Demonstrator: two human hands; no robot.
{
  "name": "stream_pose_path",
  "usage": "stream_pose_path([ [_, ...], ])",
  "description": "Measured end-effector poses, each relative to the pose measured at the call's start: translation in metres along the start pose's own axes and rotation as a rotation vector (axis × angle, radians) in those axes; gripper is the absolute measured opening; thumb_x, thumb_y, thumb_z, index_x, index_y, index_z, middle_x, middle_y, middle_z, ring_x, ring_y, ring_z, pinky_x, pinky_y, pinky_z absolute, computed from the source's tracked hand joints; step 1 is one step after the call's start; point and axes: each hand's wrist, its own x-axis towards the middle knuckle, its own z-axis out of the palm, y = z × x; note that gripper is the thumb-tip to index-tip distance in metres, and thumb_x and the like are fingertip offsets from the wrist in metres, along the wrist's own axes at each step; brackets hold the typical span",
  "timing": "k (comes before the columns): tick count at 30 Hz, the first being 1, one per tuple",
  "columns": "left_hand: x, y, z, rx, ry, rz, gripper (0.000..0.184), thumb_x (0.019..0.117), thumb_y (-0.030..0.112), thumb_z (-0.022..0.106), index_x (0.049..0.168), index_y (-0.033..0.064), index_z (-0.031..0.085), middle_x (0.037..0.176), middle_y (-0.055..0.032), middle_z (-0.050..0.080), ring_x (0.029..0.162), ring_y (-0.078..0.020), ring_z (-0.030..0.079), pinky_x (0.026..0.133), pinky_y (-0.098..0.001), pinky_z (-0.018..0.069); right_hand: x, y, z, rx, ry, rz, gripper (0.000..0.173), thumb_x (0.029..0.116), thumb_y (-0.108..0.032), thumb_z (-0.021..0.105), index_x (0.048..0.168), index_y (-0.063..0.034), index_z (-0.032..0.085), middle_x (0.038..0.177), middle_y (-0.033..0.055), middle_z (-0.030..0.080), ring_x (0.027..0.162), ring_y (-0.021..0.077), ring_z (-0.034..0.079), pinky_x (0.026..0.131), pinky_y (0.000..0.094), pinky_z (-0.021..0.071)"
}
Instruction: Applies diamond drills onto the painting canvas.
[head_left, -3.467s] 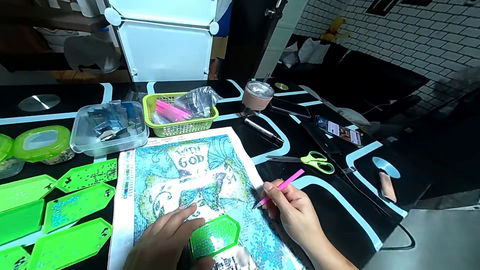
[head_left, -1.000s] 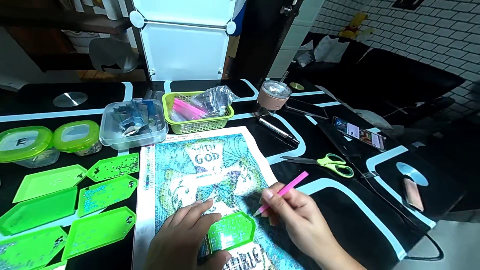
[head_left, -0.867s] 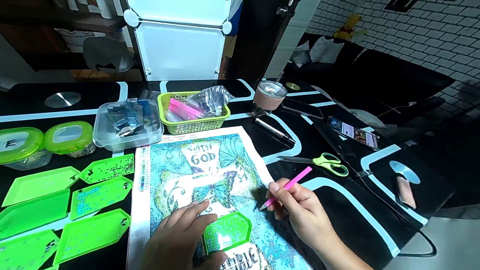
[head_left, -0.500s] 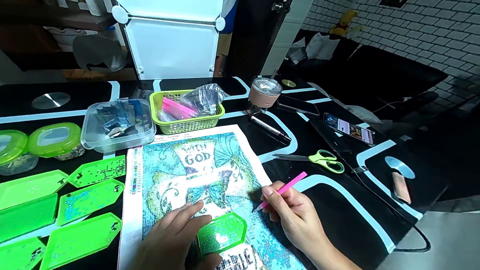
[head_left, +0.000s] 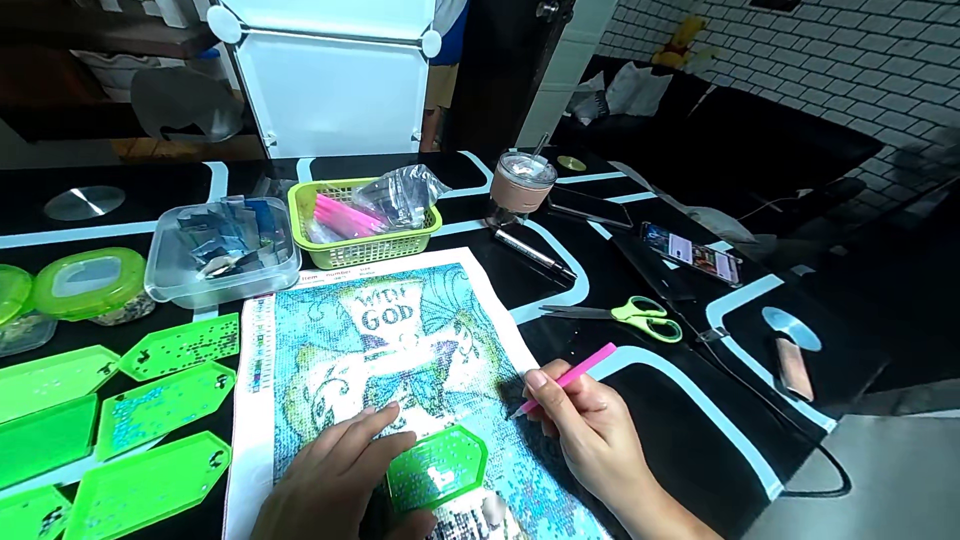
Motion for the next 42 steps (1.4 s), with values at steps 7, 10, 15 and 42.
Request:
stream_pose_path([
  [7,0.000,0.000,-0.001,-0.002,-0.015,-0.005,0.051,0.0935,0.049,0.069,0.128,0.0128,0.071,0.147,-0.0118,0.059,0.133,-0.0368,0.057,0.102,-0.0543,0.0481,0.000,0.000,0.001,0.013,0.012,0.003,0.026,0.1070,-0.021,0.053,0.088,-0.0107,0.067,0.073,-0.0076,0.064,0.062,-0.0045,0.059,0.056,0.0110,0.0488],
  [10,0.000,-0.001,-0.001,0.000,-0.007,0.002,0.051,0.0933,0.050,0.069,0.128,0.0128,0.071,0.146,-0.0122,0.060,0.132,-0.0368,0.057,0.102,-0.0541,0.0485,-0.002,0.000,0.003,0.028,-0.033,-0.021,0.027,0.1078,-0.021,0.052,0.088,-0.0093,0.066,0.074,-0.0067,0.064,0.064,-0.0042,0.059,0.058,0.0114,0.0489],
  [15,0.000,-0.001,0.000,-0.002,0.001,0.007,0.050,0.0931,0.049,0.070,0.128,0.0127,0.071,0.146,-0.0121,0.060,0.132,-0.0367,0.058,0.101,-0.0535,0.0491,-0.002,0.000,0.005,0.015,-0.066,-0.052,0.029,0.1082,-0.021,0.051,0.087,-0.0075,0.065,0.073,-0.0052,0.062,0.065,-0.0039,0.058,0.059,0.0119,0.0480],
  [42,-0.001,-0.001,-0.001,-0.010,-0.010,0.009,0.050,0.0936,0.048,0.070,0.127,0.0116,0.071,0.146,-0.0133,0.060,0.134,-0.0372,0.056,0.104,-0.0535,0.0478,0.004,0.003,-0.005,0.005,-0.045,0.044,0.025,0.1068,-0.021,0.053,0.088,-0.0101,0.066,0.074,-0.0077,0.065,0.063,-0.0038,0.060,0.057,0.0120,0.0503],
])
